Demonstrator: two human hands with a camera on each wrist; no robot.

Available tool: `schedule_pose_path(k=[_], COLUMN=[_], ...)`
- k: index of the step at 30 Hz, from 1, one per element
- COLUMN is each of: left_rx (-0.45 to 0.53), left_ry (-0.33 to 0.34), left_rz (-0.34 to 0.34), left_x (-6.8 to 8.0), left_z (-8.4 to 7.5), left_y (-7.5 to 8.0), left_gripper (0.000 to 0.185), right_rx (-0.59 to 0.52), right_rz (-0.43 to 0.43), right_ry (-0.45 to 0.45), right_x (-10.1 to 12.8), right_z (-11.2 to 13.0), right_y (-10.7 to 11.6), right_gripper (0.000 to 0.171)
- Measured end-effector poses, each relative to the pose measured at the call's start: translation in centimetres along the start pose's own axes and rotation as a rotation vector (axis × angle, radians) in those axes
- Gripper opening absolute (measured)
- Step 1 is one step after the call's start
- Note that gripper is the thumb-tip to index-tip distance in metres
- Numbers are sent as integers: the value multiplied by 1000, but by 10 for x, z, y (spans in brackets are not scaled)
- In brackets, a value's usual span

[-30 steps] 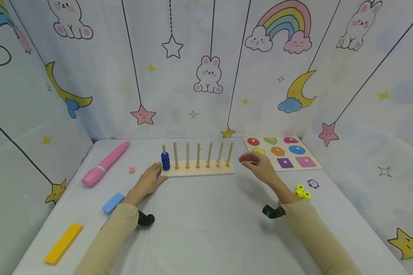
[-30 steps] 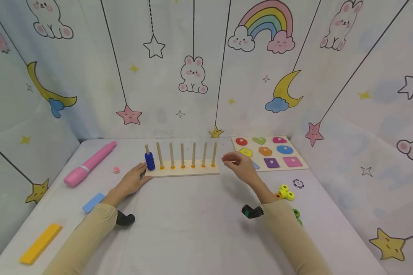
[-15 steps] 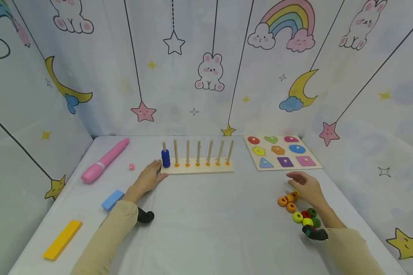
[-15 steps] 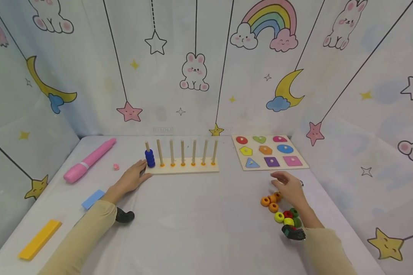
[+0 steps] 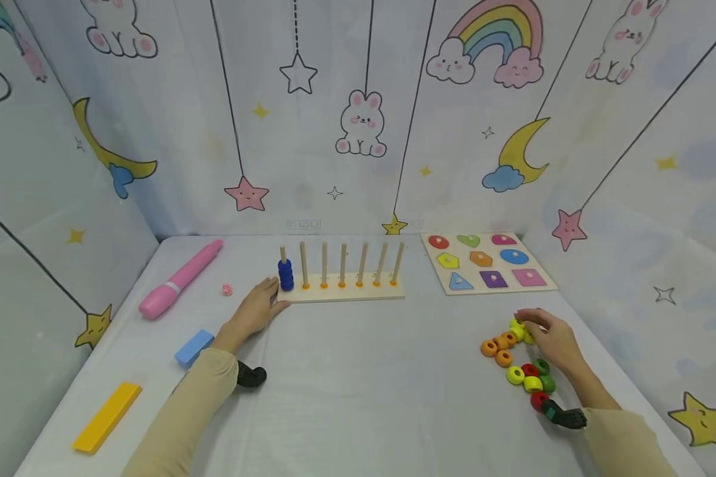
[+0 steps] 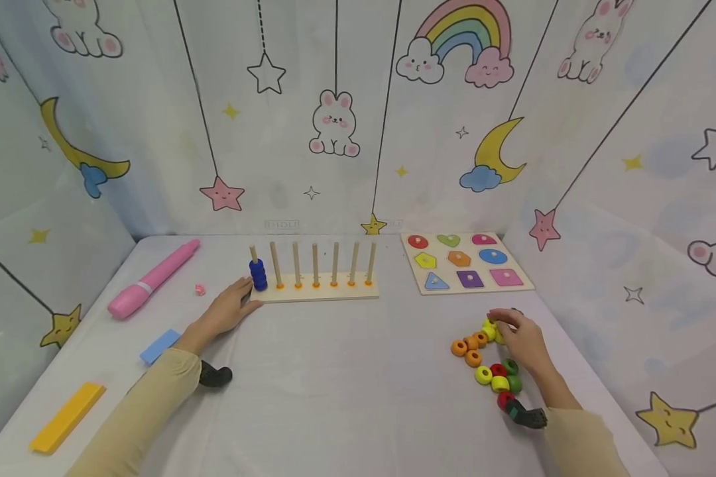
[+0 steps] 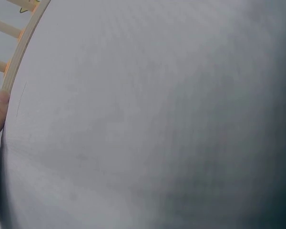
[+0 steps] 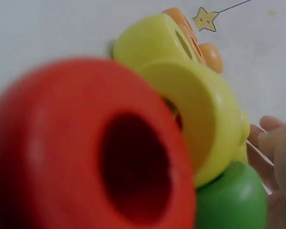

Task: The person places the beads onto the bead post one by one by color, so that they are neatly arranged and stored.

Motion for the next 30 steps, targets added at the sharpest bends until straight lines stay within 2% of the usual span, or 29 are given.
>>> schedule_pose_path(k=[6,13,16,20,25,30], left_rx=[-2,10,6,3,4,8], left_ry=[11,2,3,3,4,2], left_rz=[7,6,1,-10,-7,2], left_x=[0,0,-1,-2,-1,-1], left_z=[2,1,0,-1,-2,-3], left_y=[-2,-3,-3,0,1,0], left_gripper=[66,65,65,65,65,64], right_rx=[47,45,38,-2,-79,-199], right_rz=[59,91,70,-9,-13,3], right_ry=[5,-42,-27,15,71,138], right_x=[-10,-17,-19,-25,-37,-53], right_z=[-4,-6,-3,6,35,90], right_y=[-1,-4,-3,1,3,-2], right_gripper=[27,32,34,34,34,31])
Point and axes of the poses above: each hand's wrist, its own x-axis away from the middle knuckle, its own y-axis out of the back of the hand, z = x × y, the point moved 4 cm from there along -x, towards the middle knuckle, and after that the axes turned 4 degrees about -z, right-handed, at the moved point
